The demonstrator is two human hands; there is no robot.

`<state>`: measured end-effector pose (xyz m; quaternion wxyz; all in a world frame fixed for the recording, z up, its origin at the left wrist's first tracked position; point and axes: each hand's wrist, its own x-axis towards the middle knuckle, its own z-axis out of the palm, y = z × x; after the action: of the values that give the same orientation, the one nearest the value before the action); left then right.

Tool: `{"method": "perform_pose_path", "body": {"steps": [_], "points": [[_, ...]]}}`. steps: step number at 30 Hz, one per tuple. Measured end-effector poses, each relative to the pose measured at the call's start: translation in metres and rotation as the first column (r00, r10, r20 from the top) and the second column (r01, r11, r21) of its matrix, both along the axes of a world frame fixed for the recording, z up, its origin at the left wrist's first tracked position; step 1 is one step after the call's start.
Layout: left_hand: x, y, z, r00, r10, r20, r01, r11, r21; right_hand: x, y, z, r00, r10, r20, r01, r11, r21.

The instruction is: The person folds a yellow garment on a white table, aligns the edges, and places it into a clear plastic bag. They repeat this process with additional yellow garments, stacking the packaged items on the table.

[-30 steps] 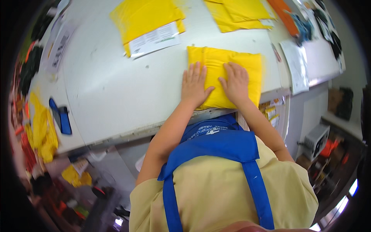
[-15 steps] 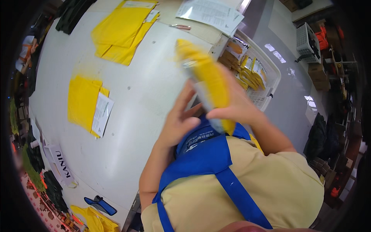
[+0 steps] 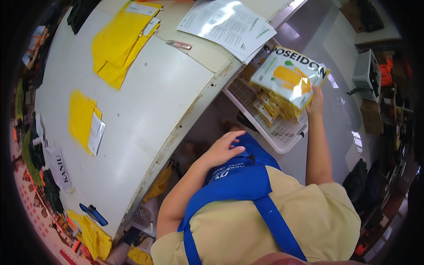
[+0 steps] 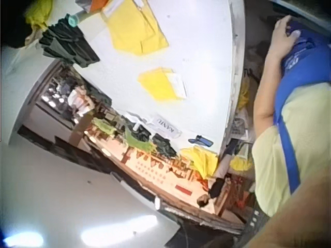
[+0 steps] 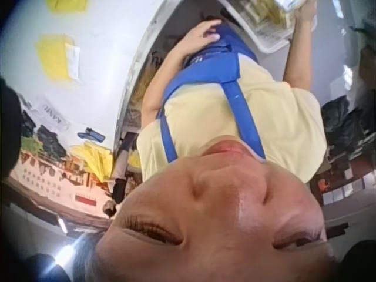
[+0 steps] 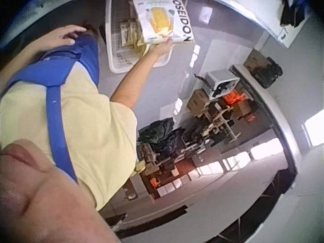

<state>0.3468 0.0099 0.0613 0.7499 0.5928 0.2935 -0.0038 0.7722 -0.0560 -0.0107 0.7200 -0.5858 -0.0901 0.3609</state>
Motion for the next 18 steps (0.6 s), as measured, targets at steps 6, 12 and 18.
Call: {"method": "perform_pose_path", "body": {"steps": [6, 12, 18], "points": [[-0.075, -0.069, -0.062, 0.800, 0.519, -0.302, -0.519, 0.850, 0.086, 0.027, 0.056, -0.069, 0.964, 0.171, 0.202, 0.009, 0.744, -0.668], [-0.148, -0.238, -0.135, 0.323, 0.771, -0.549, -0.896, 0.436, 0.086, -0.090, 0.022, -0.152, 0.406, 0.883, -0.237, -0.730, 0.157, -0.666], [-0.155, -0.387, -0.216, 0.118, 0.642, -0.757, -0.906, 0.382, 0.183, -0.253, -0.004, -0.091, -0.516, 0.834, -0.196, -0.605, -0.517, -0.605]]}}
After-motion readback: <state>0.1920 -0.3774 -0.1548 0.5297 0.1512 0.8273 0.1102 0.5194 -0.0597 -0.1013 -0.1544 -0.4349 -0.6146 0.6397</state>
